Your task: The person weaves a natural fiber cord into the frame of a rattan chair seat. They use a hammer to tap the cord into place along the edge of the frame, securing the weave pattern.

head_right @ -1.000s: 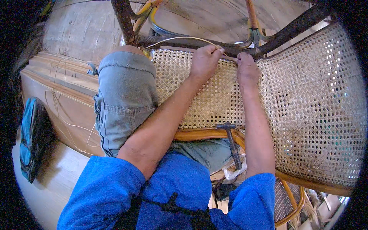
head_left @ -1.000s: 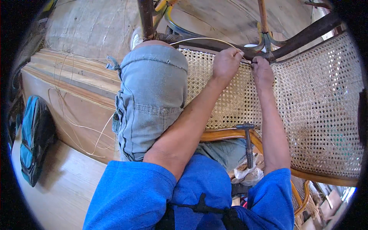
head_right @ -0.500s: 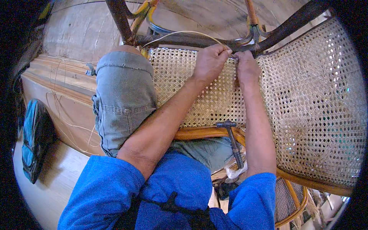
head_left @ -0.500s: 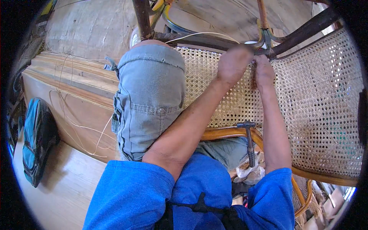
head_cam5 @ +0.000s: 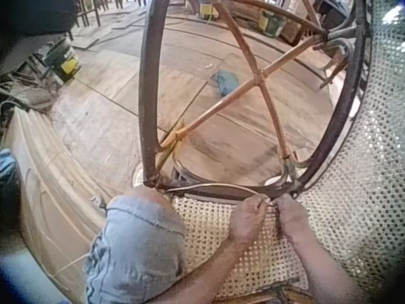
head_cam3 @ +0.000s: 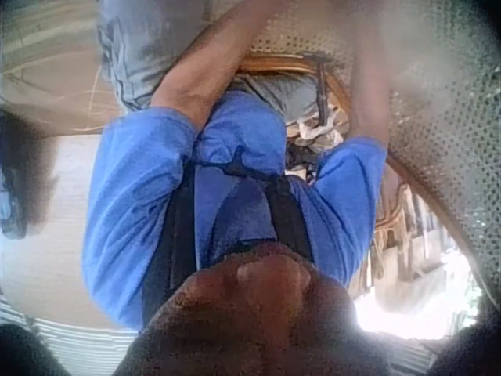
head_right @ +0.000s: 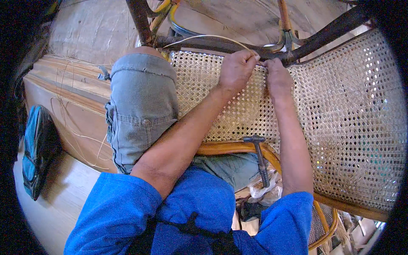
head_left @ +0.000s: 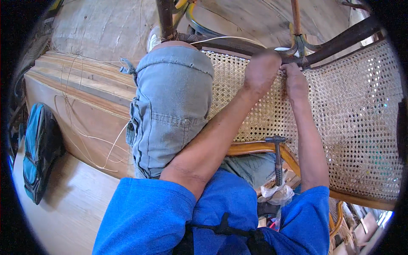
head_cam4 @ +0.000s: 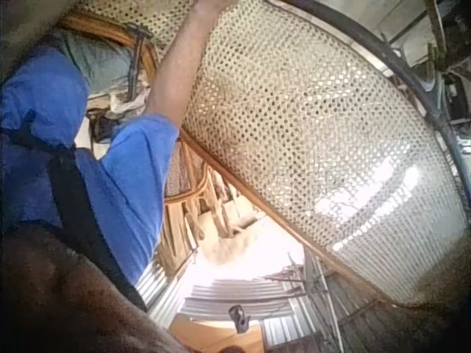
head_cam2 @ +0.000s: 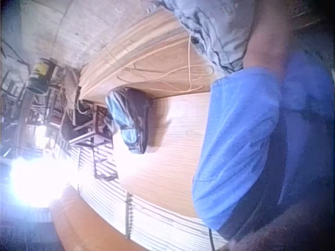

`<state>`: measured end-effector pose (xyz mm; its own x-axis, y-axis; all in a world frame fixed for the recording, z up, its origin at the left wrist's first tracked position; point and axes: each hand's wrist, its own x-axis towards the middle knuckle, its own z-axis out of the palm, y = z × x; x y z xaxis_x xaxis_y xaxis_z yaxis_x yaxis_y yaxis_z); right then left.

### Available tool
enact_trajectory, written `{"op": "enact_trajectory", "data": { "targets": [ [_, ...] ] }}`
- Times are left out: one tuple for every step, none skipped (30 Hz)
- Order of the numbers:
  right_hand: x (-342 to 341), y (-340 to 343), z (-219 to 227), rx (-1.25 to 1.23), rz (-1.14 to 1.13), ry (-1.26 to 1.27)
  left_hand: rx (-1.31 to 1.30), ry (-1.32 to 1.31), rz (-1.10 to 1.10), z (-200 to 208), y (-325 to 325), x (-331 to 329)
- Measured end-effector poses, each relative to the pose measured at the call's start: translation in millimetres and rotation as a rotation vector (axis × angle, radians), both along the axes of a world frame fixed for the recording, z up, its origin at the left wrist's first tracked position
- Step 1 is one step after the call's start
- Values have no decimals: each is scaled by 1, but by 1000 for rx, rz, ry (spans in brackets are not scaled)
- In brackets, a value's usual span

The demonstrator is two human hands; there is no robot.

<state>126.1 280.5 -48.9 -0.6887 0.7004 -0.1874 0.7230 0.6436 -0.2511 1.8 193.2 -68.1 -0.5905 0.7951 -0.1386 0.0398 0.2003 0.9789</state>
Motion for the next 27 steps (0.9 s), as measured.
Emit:
{"op": "enact_trajectory", "data": {
  "targets": [
    [0,-3,-1,38,7,2,-2,33,15,-3,-1,1],
    [0,-4,-3,76,26,-63,-4,65,30,-6,-2,1],
    [-2,-4,-5,116,43,-126,-10,84,30,-8,-2,0],
    [-2,-3,-7,156,60,-189,-17,103,29,-10,-4,-1],
    [-1,-3,-10,160,71,-175,-22,122,28,-11,-4,-1],
    [-1,-2,-12,166,85,-159,-31,117,35,-12,-5,-1],
    [0,0,-13,173,99,-143,-40,112,42,-12,-5,-1],
    [1,2,-11,174,82,-104,-49,107,49,-12,-4,-1],
    [3,0,-11,167,63,-65,-40,106,57,-13,-4,-1],
    [3,-2,-11,160,44,-26,-32,106,65,-13,-4,-1],
    [1,-3,-11,157,23,-41,-25,105,73,-14,-5,-1],
    [-2,-2,-10,157,1,-62,-27,86,80,-15,-5,-1],
    [-3,-1,-9,155,-21,-81,-29,67,88,-16,-5,-1],
    [-2,0,-10,141,-4,-74,-32,49,95,-17,-4,-1],
    [1,0,-10,126,9,-66,-48,50,90,-17,-4,-1],
    [2,1,-11,111,21,-57,-65,52,84,-17,-3,-1],
    [2,2,-14,100,39,-83,-81,54,78,-16,-3,0],
    [1,6,-15,97,56,-111,-75,86,67,-16,-2,1],
    [3,9,-15,96,71,-139,-67,118,54,-17,-2,0],
    [8,9,-13,78,66,-120,-57,149,39,-16,-2,2],
    [8,9,-12,60,68,-93,-66,146,38,-17,-1,2],
    [9,10,-8,44,67,-68,-74,142,33,-17,0,3],
    [15,10,-1,87,-17,91,-79,137,24,-16,3,5],
    [19,-1,7,108,-88,254,-69,147,37,-20,0,2],
    [27,-13,22,133,-164,408,-57,148,45,-22,0,2],
    [33,-33,53,-68,-344,330,-51,154,65,-26,-4,1],
    [48,-60,86,-258,-531,242,-66,144,65,-27,-6,2]
  ]
}}
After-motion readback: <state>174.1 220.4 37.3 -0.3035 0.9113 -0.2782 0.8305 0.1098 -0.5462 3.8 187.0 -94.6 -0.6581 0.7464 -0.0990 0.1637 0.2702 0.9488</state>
